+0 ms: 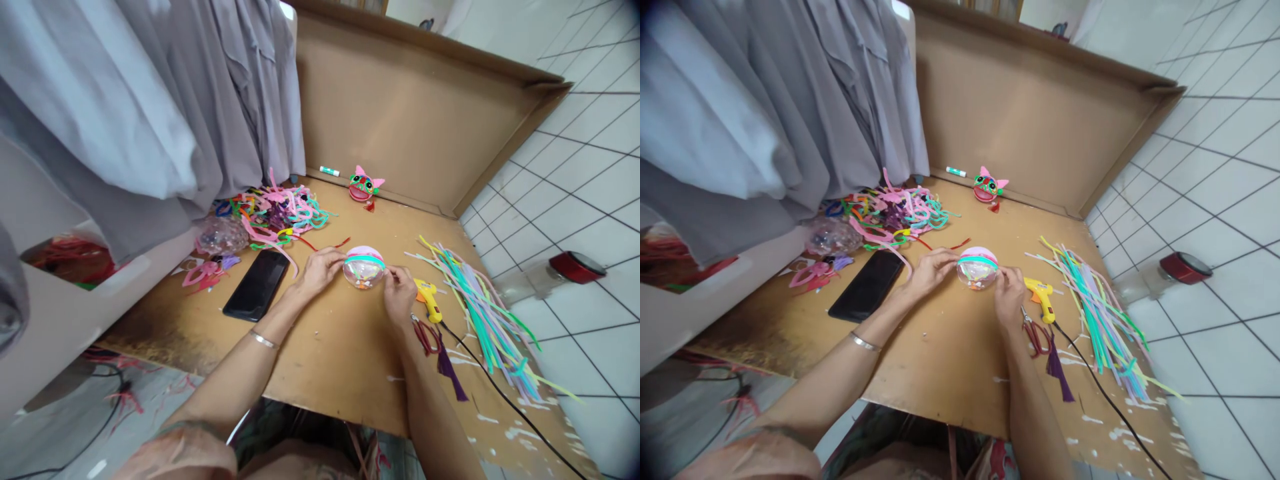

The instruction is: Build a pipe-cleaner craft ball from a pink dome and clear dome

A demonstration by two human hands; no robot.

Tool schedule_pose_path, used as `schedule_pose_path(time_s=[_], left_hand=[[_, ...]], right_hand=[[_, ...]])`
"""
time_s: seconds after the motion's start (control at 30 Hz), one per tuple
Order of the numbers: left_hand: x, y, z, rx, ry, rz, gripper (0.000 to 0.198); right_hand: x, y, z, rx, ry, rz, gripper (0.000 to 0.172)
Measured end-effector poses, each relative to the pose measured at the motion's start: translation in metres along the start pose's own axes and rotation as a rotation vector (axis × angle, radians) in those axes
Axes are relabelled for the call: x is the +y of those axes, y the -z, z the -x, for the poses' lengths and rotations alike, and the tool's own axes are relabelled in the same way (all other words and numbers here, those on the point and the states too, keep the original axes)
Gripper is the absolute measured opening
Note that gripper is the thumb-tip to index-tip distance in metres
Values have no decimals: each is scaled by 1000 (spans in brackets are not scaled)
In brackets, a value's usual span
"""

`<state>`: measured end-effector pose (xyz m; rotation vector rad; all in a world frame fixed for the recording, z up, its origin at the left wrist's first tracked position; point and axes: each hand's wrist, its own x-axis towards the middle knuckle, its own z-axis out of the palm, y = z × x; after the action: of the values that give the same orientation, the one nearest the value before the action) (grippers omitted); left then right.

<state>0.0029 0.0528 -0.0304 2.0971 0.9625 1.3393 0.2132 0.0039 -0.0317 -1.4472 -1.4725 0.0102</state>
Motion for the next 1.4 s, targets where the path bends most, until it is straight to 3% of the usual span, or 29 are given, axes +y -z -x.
schedule_pose_path(time_s=[0.13, 0.47, 0.83, 1.1, 1.23, 1.4], left_hand=[[1, -2, 1, 9, -20, 4, 19], [-2, -15, 2, 148, 128, 79, 14], [0, -12, 5, 54, 38, -46, 36], [1, -16, 10, 139, 27, -130, 37], [8, -17, 8, 182, 129, 34, 40], [13, -16, 1, 258, 317, 520, 42]], right_hand=[[0, -1, 1, -5, 25, 52, 23], [-1, -3, 2, 21, 17, 43, 22], [4, -4, 3, 36, 38, 75, 22], [-6, -4, 5, 42, 120, 133, 22], [-9, -3, 5, 55, 153, 132, 21], [-16, 2, 5, 120, 179, 85, 18]])
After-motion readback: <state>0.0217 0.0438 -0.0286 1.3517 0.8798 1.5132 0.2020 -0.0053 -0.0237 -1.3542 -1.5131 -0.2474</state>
